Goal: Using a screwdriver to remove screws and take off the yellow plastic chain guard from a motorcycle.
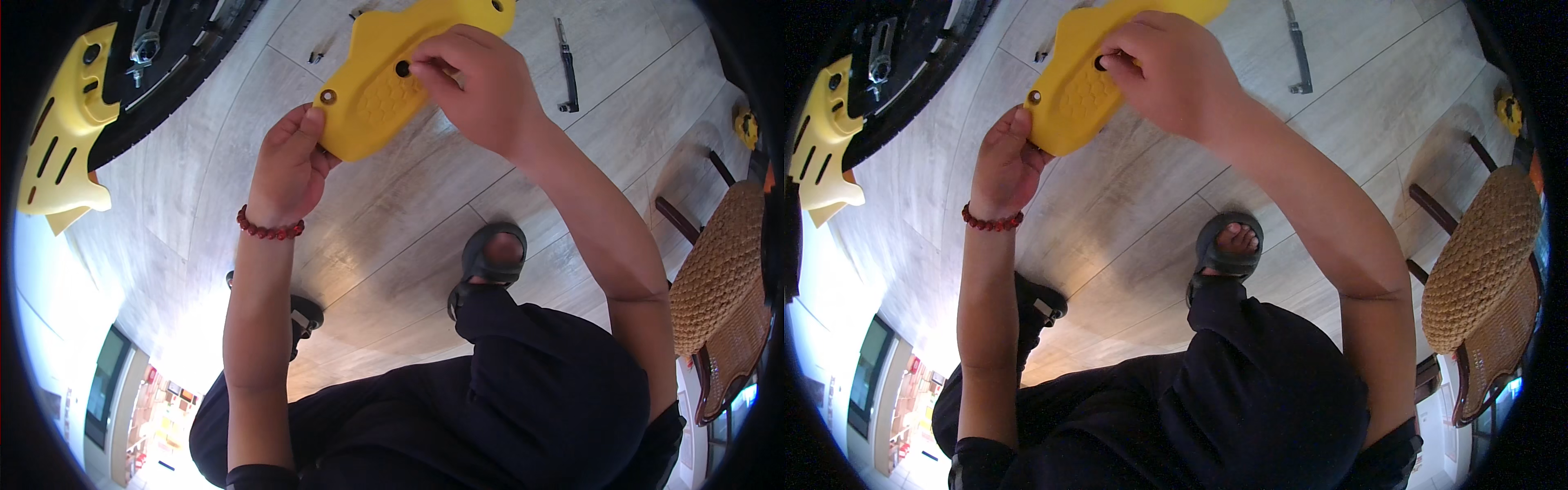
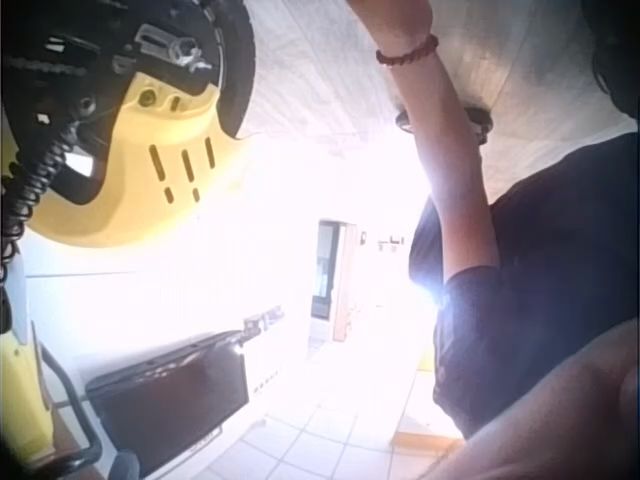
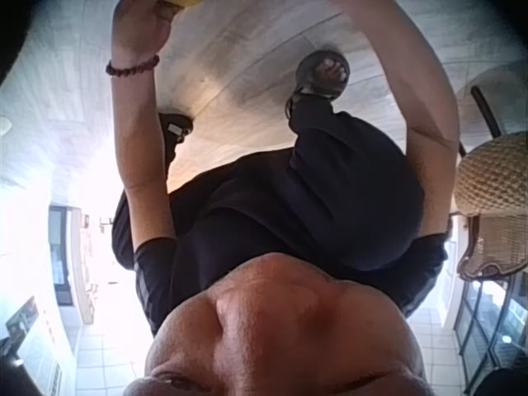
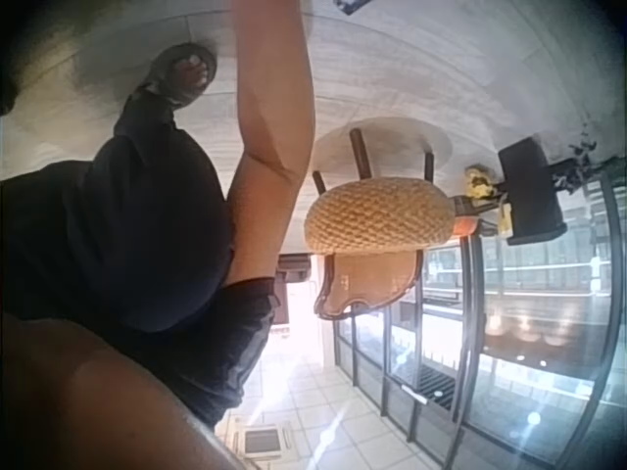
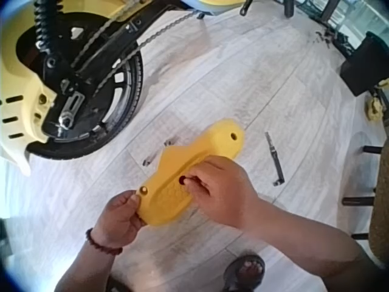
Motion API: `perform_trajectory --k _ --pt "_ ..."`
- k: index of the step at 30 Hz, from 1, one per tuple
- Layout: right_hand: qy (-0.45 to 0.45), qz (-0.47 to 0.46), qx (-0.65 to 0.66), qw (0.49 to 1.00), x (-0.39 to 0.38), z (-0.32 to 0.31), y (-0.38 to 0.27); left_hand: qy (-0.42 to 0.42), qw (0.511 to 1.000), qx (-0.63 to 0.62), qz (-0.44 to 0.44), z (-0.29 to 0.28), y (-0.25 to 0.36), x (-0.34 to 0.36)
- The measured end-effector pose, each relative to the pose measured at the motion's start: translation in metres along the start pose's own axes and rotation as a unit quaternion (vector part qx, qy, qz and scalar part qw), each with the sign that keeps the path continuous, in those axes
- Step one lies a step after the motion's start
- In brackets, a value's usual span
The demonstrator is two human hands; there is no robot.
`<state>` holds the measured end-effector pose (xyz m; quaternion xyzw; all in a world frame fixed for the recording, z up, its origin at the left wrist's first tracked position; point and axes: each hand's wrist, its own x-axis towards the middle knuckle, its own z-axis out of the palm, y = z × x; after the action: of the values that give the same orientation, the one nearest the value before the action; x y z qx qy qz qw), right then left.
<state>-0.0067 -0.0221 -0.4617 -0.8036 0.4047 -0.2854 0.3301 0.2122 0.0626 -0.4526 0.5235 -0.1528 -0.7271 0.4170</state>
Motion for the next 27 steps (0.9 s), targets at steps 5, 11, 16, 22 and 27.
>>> perform_trajectory --k 5,11,16,22,27 --pt "-0.073 -0.122 -0.007 0.990 -0.034 0.024 -0.014 -0.010 1.000 0.015 -0.013 -0.004 0.010 0.005" --pt "-0.202 -0.038 -0.196 0.959 -0.057 0.091 -0.018 -0.031 0.999 -0.003 -0.012 -0.007 0.020 0.010" --pt "-0.199 0.056 -0.037 0.978 -0.051 0.119 -0.014 -0.024 0.999 -0.010 -0.019 -0.002 0.021 0.010" --pt "-0.350 0.109 -0.059 0.928 -0.041 0.094 -0.014 -0.013 1.000 -0.006 -0.021 0.001 0.023 0.007" --pt "-0.371 0.035 0.163 0.914 -0.027 0.033 -0.030 -0.026 0.999 -0.005 -0.027 -0.005 0.020 0.008"
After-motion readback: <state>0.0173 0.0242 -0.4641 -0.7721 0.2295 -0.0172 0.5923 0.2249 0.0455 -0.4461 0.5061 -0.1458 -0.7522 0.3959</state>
